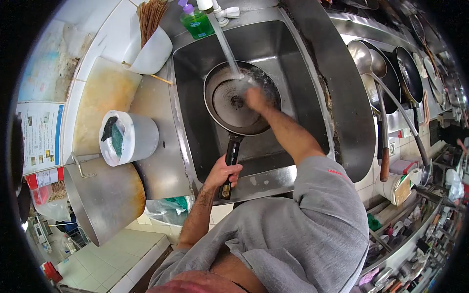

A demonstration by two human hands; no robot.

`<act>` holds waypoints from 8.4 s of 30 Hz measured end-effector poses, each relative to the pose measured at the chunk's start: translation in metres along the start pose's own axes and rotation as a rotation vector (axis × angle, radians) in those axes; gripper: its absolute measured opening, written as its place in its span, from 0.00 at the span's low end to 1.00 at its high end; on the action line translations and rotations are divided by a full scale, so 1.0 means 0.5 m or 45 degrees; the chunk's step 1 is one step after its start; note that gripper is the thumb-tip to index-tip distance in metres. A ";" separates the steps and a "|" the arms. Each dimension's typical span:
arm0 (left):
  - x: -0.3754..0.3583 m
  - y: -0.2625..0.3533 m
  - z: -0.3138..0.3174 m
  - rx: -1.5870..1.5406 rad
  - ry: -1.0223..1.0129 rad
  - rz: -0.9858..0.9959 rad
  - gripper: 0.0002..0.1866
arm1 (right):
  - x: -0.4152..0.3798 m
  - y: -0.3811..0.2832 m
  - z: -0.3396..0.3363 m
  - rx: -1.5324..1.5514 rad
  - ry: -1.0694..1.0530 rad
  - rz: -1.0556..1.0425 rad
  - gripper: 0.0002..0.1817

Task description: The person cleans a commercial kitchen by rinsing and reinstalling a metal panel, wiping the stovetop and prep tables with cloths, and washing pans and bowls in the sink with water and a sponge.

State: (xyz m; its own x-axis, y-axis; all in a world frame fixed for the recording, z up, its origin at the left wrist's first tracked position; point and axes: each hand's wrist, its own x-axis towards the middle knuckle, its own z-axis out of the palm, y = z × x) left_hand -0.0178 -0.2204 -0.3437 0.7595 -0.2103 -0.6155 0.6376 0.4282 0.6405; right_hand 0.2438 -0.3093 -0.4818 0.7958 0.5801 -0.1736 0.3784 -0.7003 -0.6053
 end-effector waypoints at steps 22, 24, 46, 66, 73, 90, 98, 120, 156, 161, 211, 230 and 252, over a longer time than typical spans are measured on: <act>0.000 -0.003 -0.012 -0.111 -0.032 -0.003 0.15 | -0.076 -0.098 0.060 -0.165 -0.194 -0.150 0.07; -0.003 -0.009 -0.017 -0.134 -0.021 -0.007 0.15 | -0.101 -0.090 0.047 -0.074 -0.375 -0.096 0.08; 0.001 -0.012 -0.047 -0.079 0.121 0.095 0.14 | -0.207 -0.102 -0.043 0.428 -0.317 -0.454 0.18; 0.007 0.001 -0.009 0.019 0.098 0.088 0.15 | -0.166 -0.109 0.028 0.746 -0.631 -0.069 0.21; -0.008 -0.004 0.009 0.092 0.010 0.064 0.17 | -0.024 -0.064 0.008 0.009 0.373 -0.112 0.15; -0.018 -0.009 0.017 -0.050 0.030 0.108 0.15 | -0.037 -0.042 0.027 0.019 -0.082 -0.200 0.13; -0.006 -0.001 0.037 0.096 0.015 0.056 0.15 | 0.059 -0.158 0.000 0.387 0.457 -0.142 0.14; -0.055 0.083 -0.077 0.652 0.447 0.216 0.10 | -0.557 -0.372 0.016 0.819 0.116 -0.543 0.29; -0.081 -0.043 -0.032 1.308 0.857 0.233 0.17 | 0.356 -0.086 -0.348 0.453 0.782 -0.291 0.23; -0.155 -0.058 0.032 1.220 0.994 0.059 0.17 | 0.401 -0.080 -0.355 0.742 0.627 -0.211 0.25; -0.203 -0.144 0.763 0.129 -0.495 0.822 0.08 | -1.641 0.428 -0.268 0.007 1.677 1.302 0.14; 0.167 -0.346 1.473 0.213 -0.742 0.508 0.05 | -2.170 0.523 -0.174 -0.740 1.350 2.392 0.25; 0.747 -0.196 1.700 0.196 0.079 0.652 0.09 | -2.109 0.843 -0.650 -0.482 2.557 2.143 0.12</act>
State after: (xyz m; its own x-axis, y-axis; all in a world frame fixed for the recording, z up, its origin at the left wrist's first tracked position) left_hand 0.3130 -1.0881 -0.2459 0.9723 0.0459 -0.2294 0.2023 0.3276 0.9229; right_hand -0.2822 -1.3514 -0.3014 -0.3821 -0.7775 0.4996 -0.7227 -0.0855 -0.6858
